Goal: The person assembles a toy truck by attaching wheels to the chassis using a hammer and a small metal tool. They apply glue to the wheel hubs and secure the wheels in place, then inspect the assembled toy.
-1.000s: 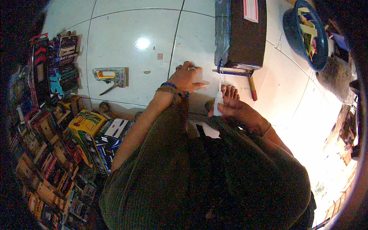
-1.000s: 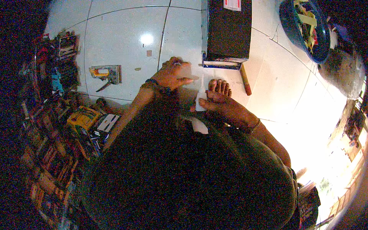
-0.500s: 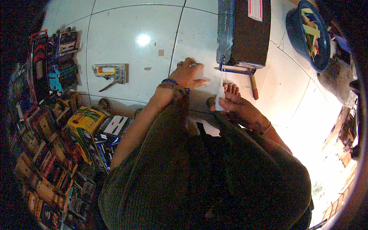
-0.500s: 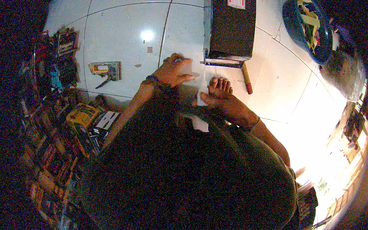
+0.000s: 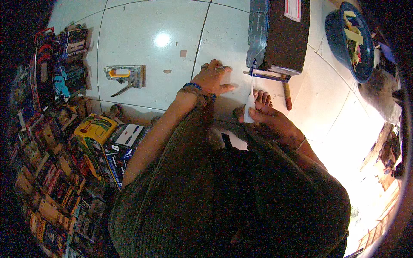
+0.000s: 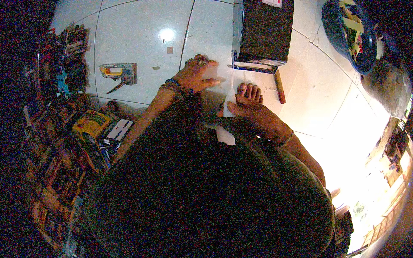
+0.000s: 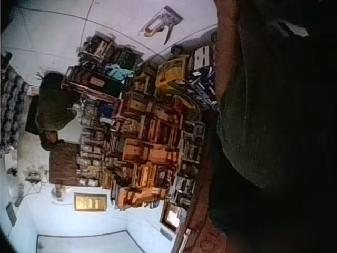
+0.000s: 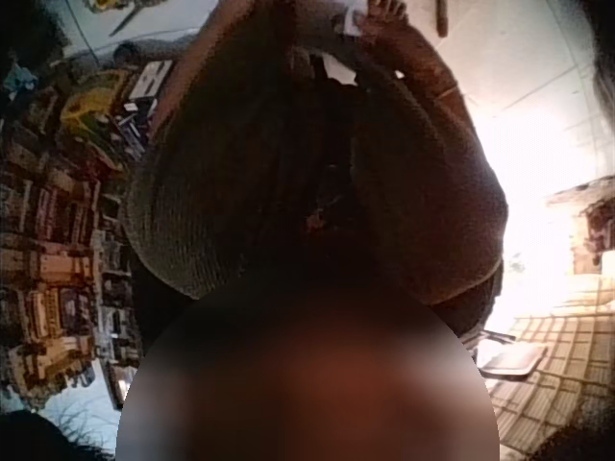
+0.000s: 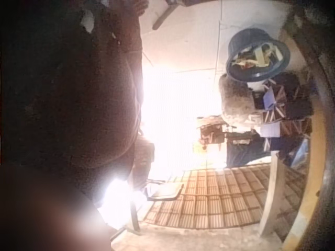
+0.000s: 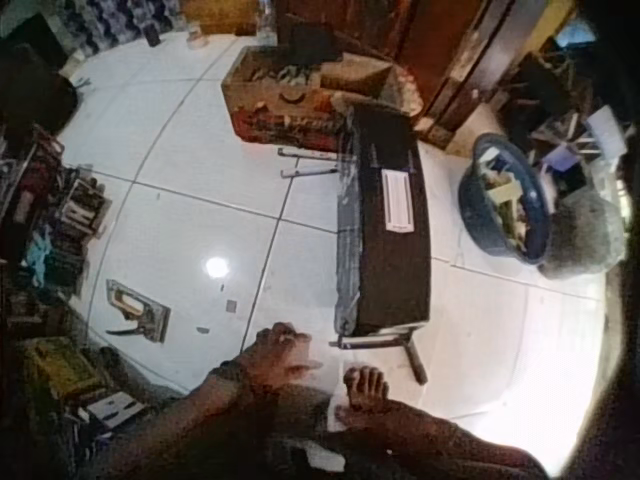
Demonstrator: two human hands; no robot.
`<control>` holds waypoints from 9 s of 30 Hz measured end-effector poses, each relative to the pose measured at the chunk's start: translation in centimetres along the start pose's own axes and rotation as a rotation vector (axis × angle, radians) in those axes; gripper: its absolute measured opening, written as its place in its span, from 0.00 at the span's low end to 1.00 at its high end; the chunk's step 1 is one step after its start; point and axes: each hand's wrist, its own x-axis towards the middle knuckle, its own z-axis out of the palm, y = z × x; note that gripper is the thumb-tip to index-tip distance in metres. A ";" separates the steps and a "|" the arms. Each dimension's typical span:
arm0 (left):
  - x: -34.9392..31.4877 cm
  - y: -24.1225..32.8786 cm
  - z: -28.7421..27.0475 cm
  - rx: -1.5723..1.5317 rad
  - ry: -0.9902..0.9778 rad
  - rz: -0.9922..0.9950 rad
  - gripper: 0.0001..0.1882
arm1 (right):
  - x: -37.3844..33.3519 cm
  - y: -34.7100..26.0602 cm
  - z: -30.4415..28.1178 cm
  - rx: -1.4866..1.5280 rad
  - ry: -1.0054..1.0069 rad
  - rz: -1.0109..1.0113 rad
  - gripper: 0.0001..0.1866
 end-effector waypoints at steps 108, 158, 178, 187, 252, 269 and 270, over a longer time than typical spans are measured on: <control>12.2 17.5 -10.3 -0.067 0.516 -0.177 0.76 | -4.2 -14.9 -17.4 -0.094 0.796 -0.856 0.16; -12.3 2.4 -30.4 -0.873 0.323 -0.234 0.58 | 13.1 -26.4 -7.2 -0.056 -0.213 -0.813 0.48; -15.4 -0.1 -46.3 0.205 0.488 -0.435 0.47 | 16.5 -42.3 8.3 0.213 -0.298 -0.691 0.38; -13.6 5.8 -30.5 -0.187 -0.061 -0.014 0.33 | 26.6 -48.4 18.7 0.104 -0.325 -0.672 0.44; 0.9 22.5 -25.7 -0.394 -0.050 0.431 0.23 | -22.3 -34.5 -2.6 -1.082 -0.033 -1.800 0.14; 17.3 41.5 -22.3 0.503 -0.909 0.680 0.37 | -48.2 -17.4 -1.5 -1.002 0.761 -1.795 0.06; 17.4 43.7 -21.4 0.442 -0.839 0.849 0.35 | -49.0 -15.8 0.9 -1.022 0.872 -1.798 0.07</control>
